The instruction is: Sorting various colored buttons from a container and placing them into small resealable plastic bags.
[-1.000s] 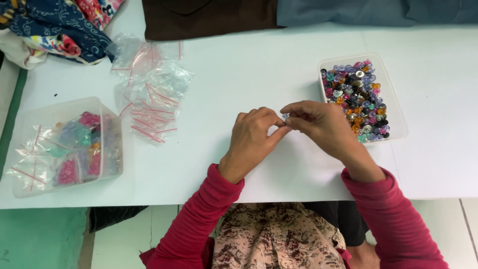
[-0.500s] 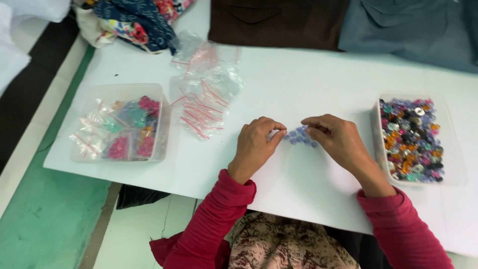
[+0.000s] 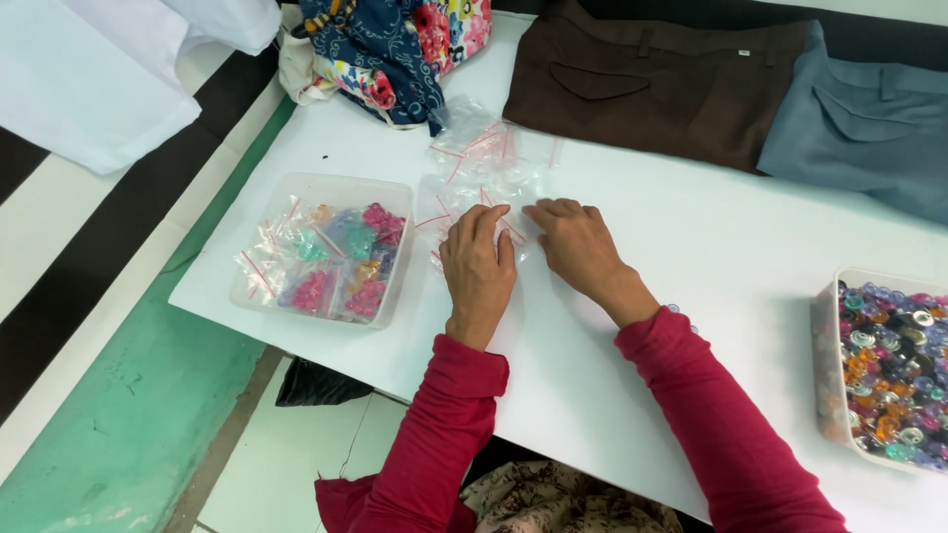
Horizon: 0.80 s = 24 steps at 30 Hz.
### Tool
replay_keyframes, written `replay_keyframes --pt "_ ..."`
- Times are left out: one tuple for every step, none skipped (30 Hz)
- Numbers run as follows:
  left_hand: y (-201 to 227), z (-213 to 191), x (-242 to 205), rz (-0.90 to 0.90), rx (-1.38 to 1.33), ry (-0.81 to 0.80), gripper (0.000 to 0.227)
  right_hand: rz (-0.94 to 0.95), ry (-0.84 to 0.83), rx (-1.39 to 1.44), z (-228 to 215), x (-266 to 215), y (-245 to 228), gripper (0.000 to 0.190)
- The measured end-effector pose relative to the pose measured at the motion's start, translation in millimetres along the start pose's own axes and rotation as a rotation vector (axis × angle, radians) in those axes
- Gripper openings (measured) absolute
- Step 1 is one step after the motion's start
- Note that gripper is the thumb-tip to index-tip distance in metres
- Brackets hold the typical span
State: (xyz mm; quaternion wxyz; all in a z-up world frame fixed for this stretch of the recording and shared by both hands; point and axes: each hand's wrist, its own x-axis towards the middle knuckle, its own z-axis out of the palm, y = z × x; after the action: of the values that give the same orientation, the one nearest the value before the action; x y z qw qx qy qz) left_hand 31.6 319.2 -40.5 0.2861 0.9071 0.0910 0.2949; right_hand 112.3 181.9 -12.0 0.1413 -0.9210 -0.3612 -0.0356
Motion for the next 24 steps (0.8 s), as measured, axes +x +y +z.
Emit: replay_keyframes --pt "-4 0 0 -0.004 0.004 0.003 0.033 -0.006 -0.001 0.002 14 4 5 0.040" --pt "-7 1 -1 -0.043 -0.003 -0.027 0.034 -0.002 0.013 -0.074 28 6 11 0.032" --pt "-10 2 -2 -0.082 -0.011 -0.057 0.036 0.001 0.028 -0.150 42 8 18 0.025" --pt "-9 1 -1 -0.088 -0.012 -0.057 0.036 -0.002 0.022 -0.151 48 6 22 0.025" --pt "-8 0 0 -0.103 -0.025 -0.074 0.037 0.000 0.037 -0.199 54 4 28 0.020" --pt "-6 -1 0 -0.114 -0.039 -0.095 0.038 0.008 0.052 -0.246 61 -1 34 0.016" --pt "-9 0 -3 -0.117 -0.042 -0.100 0.038 0.010 0.047 -0.247 51 -5 30 0.016" --pt "-11 3 -3 -0.115 -0.030 -0.091 0.038 0.018 0.038 -0.207 40 -8 27 0.015" --pt "-12 4 -3 -0.113 -0.018 -0.082 0.038 0.026 0.030 -0.166 28 -12 24 0.013" --pt "-11 3 -3 -0.111 -0.022 -0.081 0.038 0.028 0.031 -0.169 16 -15 23 0.013" --pt "-9 2 -4 -0.121 -0.030 -0.095 0.038 0.055 -0.002 -0.081 4 -18 22 0.014" --pt "-8 0 -4 -0.131 -0.037 -0.107 0.038 0.081 -0.034 0.008 -8 -21 21 0.015" --pt "-8 0 -6 -0.129 -0.039 -0.105 0.038 0.081 -0.032 0.006 -19 -25 14 0.015" --pt "-8 1 -6 -0.127 -0.036 -0.121 0.038 0.097 -0.088 0.044 -32 -30 7 0.023" --pt "-8 1 -6 -0.126 -0.033 -0.136 0.038 0.113 -0.144 0.083 -44 -34 -1 0.035" --pt "-7 2 -7 -0.120 -0.034 -0.135 0.038 0.115 -0.138 0.082 -42 -35 -4 0.035" --pt "-6 3 -7 -0.106 -0.025 -0.138 0.037 0.108 -0.183 0.036 -41 -37 -6 0.041" --pt "-6 3 -9 -0.095 -0.015 -0.141 0.036 0.101 -0.231 -0.008 -39 -38 -10 0.047" --pt "-7 7 -11 -0.092 -0.015 -0.140 0.036 0.101 -0.227 -0.008 -19 -40 -2 0.047" --pt "-8 11 -13 -0.045 0.043 -0.147 0.028 0.080 -0.181 -0.067 1 -41 4 0.037" --pt "-10 14 -14 0.002 0.100 -0.154 0.021 0.059 -0.135 -0.125 21 -41 11 0.028" --pt "-12 17 -15 0.002 0.102 -0.151 0.021 0.057 -0.133 -0.125 28 -41 16 0.028" --pt "-14 20 -15 0.014 0.126 -0.144 0.020 0.050 -0.113 -0.136 35 -41 20 0.026" --pt "-16 24 -16 0.026 0.151 -0.137 0.020 0.042 -0.092 -0.147 43 -41 24 0.025"
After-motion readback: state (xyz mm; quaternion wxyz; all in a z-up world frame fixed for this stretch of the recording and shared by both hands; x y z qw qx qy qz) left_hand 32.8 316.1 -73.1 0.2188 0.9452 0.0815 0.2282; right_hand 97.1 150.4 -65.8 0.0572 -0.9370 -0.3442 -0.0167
